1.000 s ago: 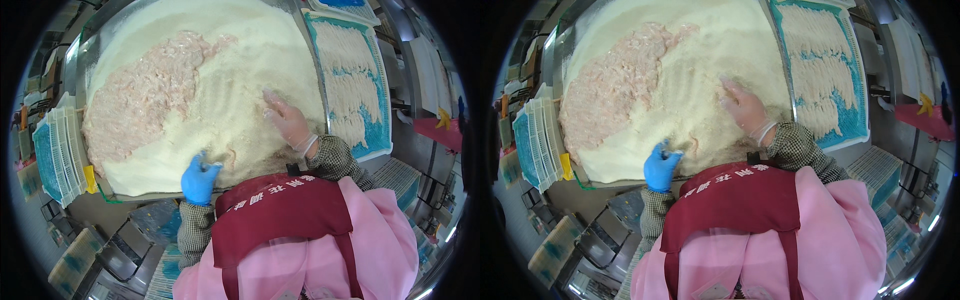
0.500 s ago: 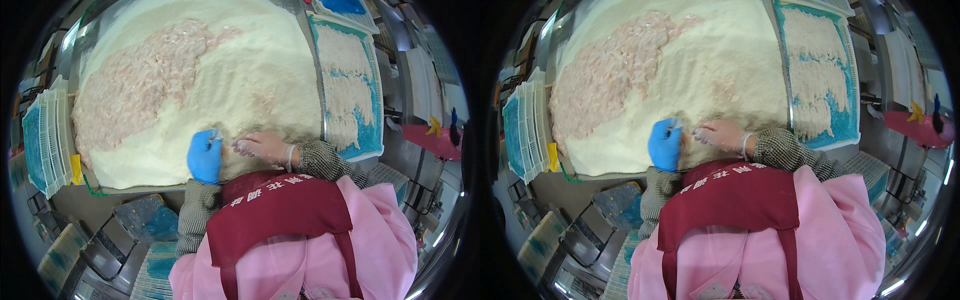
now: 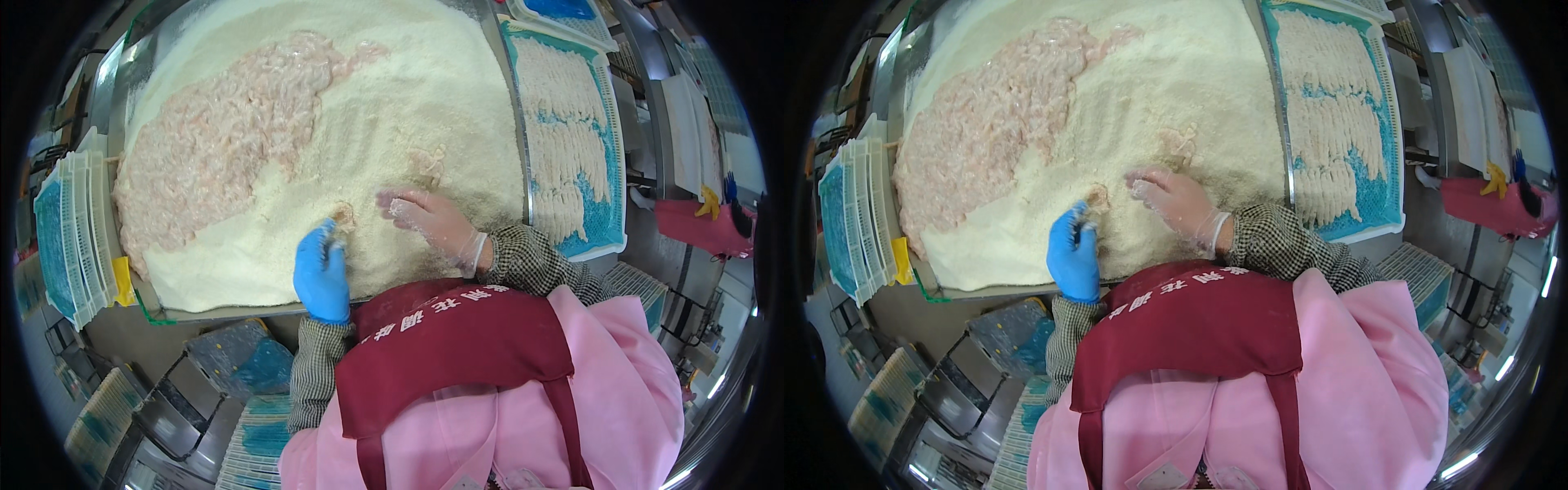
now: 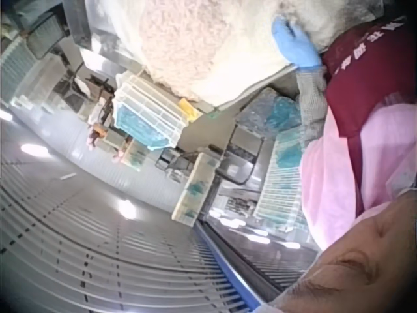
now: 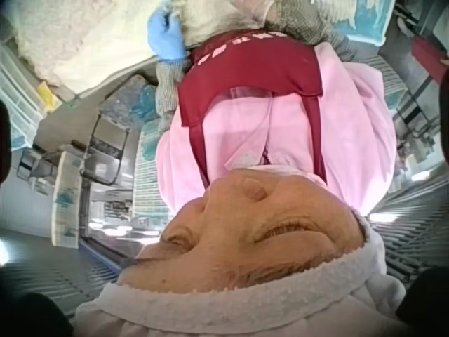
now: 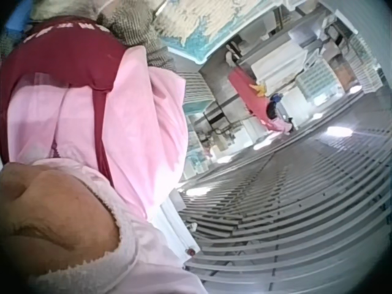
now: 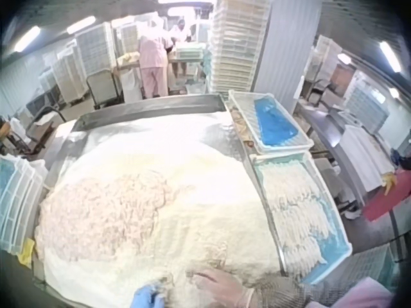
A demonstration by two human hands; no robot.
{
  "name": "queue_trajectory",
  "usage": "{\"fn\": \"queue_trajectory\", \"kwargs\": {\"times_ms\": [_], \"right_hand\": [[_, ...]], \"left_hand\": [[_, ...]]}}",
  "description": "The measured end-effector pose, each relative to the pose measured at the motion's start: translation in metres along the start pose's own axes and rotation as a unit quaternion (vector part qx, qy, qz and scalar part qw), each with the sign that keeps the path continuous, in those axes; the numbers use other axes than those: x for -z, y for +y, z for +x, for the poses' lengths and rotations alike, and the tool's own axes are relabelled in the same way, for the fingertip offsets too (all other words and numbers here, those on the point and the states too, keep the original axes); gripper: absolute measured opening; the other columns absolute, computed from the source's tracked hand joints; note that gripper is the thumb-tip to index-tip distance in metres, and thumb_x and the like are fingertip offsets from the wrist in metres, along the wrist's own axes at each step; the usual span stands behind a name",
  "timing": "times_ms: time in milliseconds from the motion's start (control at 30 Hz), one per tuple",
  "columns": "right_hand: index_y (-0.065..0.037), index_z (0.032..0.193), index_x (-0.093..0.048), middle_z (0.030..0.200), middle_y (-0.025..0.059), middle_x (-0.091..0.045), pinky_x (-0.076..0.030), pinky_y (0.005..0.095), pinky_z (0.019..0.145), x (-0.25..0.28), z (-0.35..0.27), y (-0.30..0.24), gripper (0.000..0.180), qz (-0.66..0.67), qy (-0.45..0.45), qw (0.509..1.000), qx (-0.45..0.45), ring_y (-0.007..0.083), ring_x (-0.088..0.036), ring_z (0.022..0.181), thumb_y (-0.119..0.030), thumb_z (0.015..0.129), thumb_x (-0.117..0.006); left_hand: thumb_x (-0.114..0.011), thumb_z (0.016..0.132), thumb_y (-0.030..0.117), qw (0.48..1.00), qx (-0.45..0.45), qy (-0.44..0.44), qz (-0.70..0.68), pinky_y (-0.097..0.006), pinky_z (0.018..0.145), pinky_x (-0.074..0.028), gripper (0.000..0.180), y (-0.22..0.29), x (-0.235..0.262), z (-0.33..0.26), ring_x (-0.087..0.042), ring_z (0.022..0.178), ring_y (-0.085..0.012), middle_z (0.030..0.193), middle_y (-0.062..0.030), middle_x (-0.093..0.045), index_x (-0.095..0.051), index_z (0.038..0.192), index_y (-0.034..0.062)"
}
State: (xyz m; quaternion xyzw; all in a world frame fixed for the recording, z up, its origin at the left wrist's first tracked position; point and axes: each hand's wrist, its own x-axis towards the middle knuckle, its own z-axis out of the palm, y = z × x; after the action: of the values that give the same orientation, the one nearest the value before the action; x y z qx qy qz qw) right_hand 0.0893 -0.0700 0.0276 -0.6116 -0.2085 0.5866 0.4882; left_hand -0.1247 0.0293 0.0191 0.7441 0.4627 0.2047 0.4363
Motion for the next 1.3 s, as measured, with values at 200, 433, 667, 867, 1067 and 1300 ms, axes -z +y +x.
{"fn": "queue_trajectory", "kwargs": {"times_ms": [200,433,667,867,1067,1300], "right_hand": [[-0.002,0.15,-0.053,0.145,0.0117,-0.06,-0.047,0.0355,0.112,-0.016,0.018,0.001,0.053,-0.004,-0.046,0.993,-0.11,0.0209,-0.058,0.133,-0.034,0.109,-0.055],[-0.003,0.15,-0.055,0.145,0.0106,-0.061,-0.046,0.0348,0.112,-0.007,0.02,0.009,0.052,0.015,-0.045,0.993,-0.106,0.0191,-0.058,0.132,-0.035,0.108,-0.056],[-0.001,0.149,-0.054,0.143,0.0103,-0.062,-0.047,0.0329,0.11,-0.01,0.038,0.026,0.054,-0.044,-0.011,0.998,-0.05,0.0186,-0.06,0.128,-0.035,0.107,-0.058],[-0.003,0.14,-0.06,0.117,0.0091,-0.071,-0.053,0.039,0.096,-0.026,0.044,0.008,0.042,-0.135,-0.022,0.967,0.217,0.0202,-0.066,0.11,-0.027,0.105,-0.059],[-0.004,0.145,-0.054,0.133,0.0092,-0.064,-0.049,0.0337,0.104,-0.054,0.021,-0.018,0.047,0.306,-0.019,0.942,0.134,0.0151,-0.058,0.119,-0.036,0.111,-0.05],[-0.004,0.145,-0.052,0.132,0.0132,-0.066,-0.05,0.0421,0.106,-0.017,0.015,-0.01,0.054,0.507,-0.088,0.855,-0.056,0.0207,-0.063,0.117,-0.041,0.106,-0.056]], "left_hand": [[-0.074,0.093,0.013,0.997,0.051,0.046,0.039,-0.039,0.094,-0.055,0.041,-0.001,-0.016,0.018,-0.067,0.109,-0.0284,0.127,-0.017,-0.068,-0.067,0.132,0.0023],[-0.08,0.088,0.026,0.978,0.017,-0.14,0.153,-0.046,0.101,-0.052,0.045,0.018,0.01,-0.002,-0.06,0.12,-0.0381,0.131,-0.0198,-0.065,-0.07,0.125,0.0037],[-0.062,0.101,0.016,0.996,0.084,0.004,-0.037,-0.039,0.106,-0.051,0.036,-0.025,-0.014,0.019,-0.068,0.12,-0.032,0.132,-0.0199,-0.07,-0.066,0.132,-0.0019],[-0.053,0.106,0.02,0.997,-0.015,0.06,-0.047,-0.043,0.117,-0.041,0.048,0.019,-0.042,0.051,-0.053,0.139,-0.0327,0.15,-0.0216,-0.057,-0.054,0.147,-0.0035],[-0.028,0.114,0.03,0.993,-0.092,-0.058,-0.036,-0.042,0.131,-0.007,0.06,0.061,-0.084,0.02,-0.018,0.161,-0.0315,0.173,-0.019,-0.021,-0.021,0.165,-0.002],[-0.021,0.114,0.034,0.986,-0.147,-0.069,0.038,-0.052,0.131,-0.001,0.058,0.064,-0.097,0.054,-0.022,0.159,-0.0319,0.17,-0.0188,-0.027,-0.027,0.163,0.0049]]}}
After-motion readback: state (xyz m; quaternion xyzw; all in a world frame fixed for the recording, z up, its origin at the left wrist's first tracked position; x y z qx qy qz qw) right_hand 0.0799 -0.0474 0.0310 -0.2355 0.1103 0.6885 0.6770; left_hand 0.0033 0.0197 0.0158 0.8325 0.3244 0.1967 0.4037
